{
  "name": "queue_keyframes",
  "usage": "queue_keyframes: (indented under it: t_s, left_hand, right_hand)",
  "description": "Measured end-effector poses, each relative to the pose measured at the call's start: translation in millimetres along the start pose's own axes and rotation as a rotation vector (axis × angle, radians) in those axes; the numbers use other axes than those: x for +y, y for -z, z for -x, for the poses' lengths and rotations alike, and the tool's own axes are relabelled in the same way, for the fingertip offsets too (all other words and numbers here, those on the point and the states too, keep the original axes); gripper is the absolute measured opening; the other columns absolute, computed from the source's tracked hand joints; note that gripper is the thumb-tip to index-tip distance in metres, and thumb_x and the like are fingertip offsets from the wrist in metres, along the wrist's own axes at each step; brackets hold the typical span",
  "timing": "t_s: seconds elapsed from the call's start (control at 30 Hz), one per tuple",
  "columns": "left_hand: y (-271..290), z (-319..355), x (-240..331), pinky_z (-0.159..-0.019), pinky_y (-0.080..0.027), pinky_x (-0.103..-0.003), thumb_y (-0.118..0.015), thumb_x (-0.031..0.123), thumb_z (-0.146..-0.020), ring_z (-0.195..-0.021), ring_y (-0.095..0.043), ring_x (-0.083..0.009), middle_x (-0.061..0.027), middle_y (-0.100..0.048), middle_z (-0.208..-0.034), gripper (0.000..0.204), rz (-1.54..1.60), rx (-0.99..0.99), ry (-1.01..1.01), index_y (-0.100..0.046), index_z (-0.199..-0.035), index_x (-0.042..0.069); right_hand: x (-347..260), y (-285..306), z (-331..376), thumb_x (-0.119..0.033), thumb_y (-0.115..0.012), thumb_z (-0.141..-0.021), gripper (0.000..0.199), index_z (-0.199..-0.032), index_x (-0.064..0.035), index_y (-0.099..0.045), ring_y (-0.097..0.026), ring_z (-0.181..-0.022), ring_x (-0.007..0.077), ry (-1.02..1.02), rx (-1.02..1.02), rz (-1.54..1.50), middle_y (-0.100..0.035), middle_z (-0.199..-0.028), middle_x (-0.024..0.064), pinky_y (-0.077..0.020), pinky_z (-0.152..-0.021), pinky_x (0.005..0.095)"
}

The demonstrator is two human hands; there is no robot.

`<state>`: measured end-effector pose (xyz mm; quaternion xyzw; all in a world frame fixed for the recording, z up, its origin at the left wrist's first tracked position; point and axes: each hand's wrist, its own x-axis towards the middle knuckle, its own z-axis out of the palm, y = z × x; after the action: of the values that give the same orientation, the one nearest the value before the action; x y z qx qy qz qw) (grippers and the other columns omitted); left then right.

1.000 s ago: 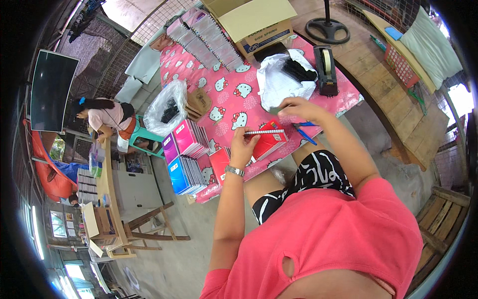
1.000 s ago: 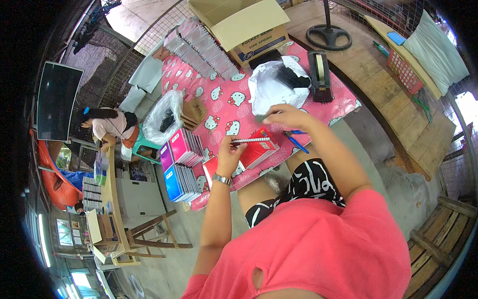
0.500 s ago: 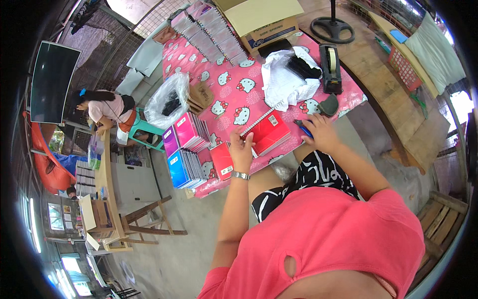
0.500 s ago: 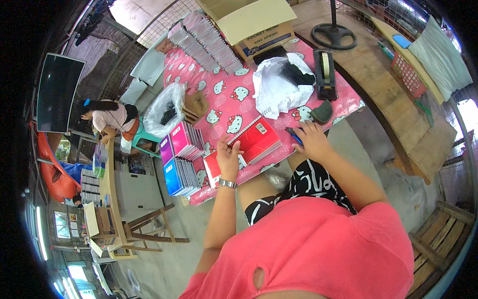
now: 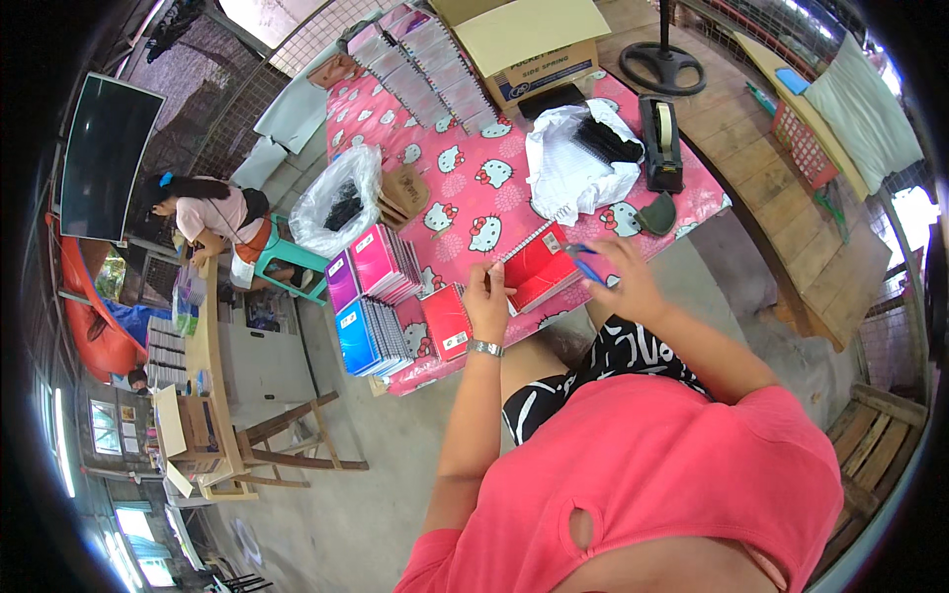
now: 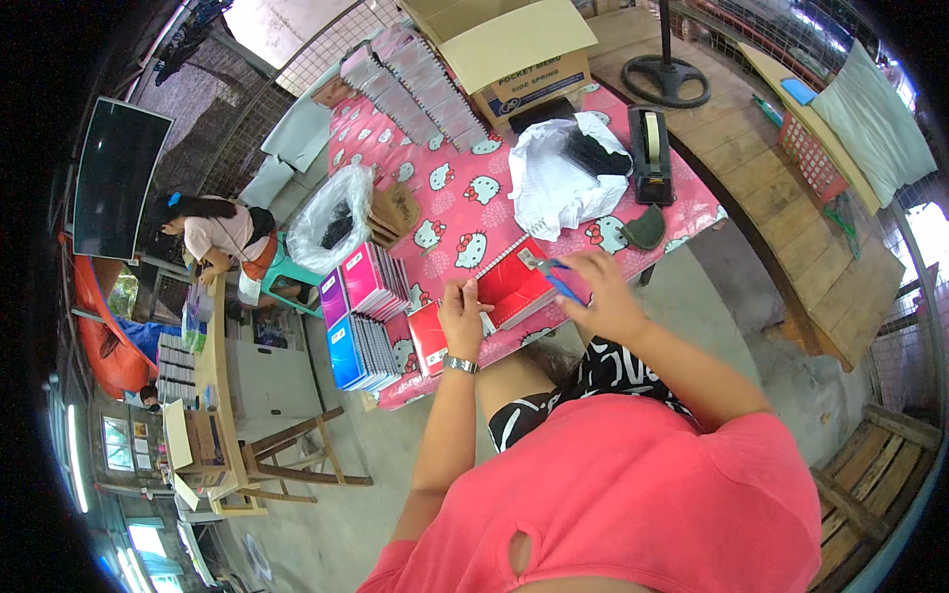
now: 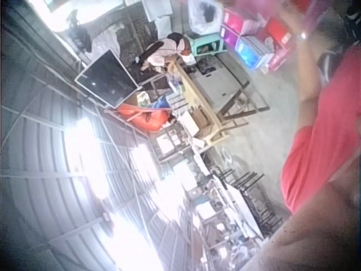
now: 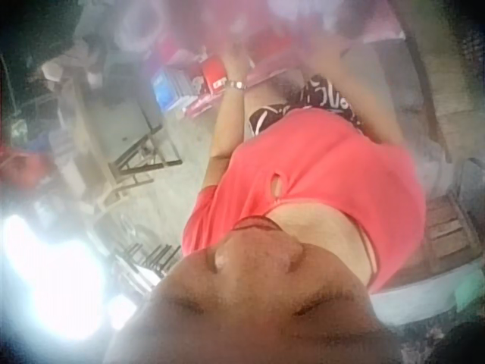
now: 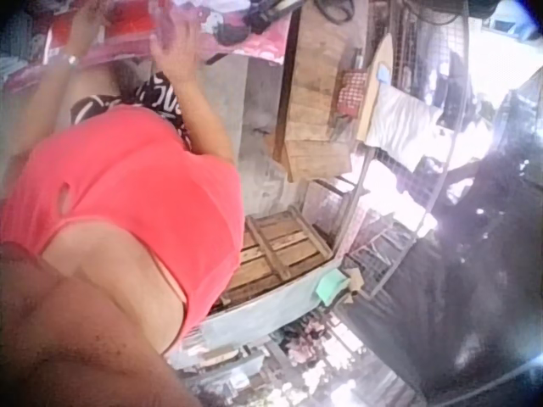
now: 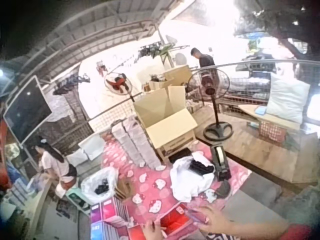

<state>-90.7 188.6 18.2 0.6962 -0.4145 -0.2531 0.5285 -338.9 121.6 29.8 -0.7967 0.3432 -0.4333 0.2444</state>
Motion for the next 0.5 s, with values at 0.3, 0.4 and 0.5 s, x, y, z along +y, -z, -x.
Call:
queue_keyframes:
  t_s: [0.3,0.4,0.5]
  left_hand:
    - [-5,6,9,-0.050,-0.049,-0.023,-0.056,0.010,-0.096,-0.068,-0.059,-0.0080,-0.0048,-0.059,-0.083,0.015,0.110,0.022,-0.074,-0.050,-0.104,0.000]
    - [0,6,1,-0.055,-0.049,-0.023,-0.054,0.002,-0.095,-0.071,-0.058,-0.0074,-0.0058,-0.061,-0.087,0.011,-0.001,-0.001,-0.120,-0.052,-0.105,0.000]
    - [-7,12,5,-0.061,-0.048,-0.022,-0.051,-0.003,-0.093,-0.074,-0.058,-0.0071,-0.0049,-0.063,-0.086,0.013,0.079,0.021,-0.154,-0.055,-0.105,-0.001]
  right_hand:
    - [-42,-25,-14,-0.025,-0.072,-0.070,0.059,-0.124,-0.0089,-0.054,-0.046,-0.114,0.0325,0.252,-0.219,-0.043,-0.052,-0.118,0.0125,-0.0321,-0.103,0.0489]
    - [-48,-29,-17,-0.025,-0.071,-0.070,0.058,-0.124,-0.0089,-0.054,-0.045,-0.115,0.0326,0.275,-0.215,-0.042,-0.052,-0.118,0.0125,-0.0323,-0.103,0.0490]
    - [-50,-31,-21,-0.026,-0.070,-0.071,0.057,-0.122,-0.0081,-0.055,-0.046,-0.115,0.0320,0.257,-0.208,-0.024,-0.052,-0.118,0.0127,-0.0327,-0.102,0.0487]
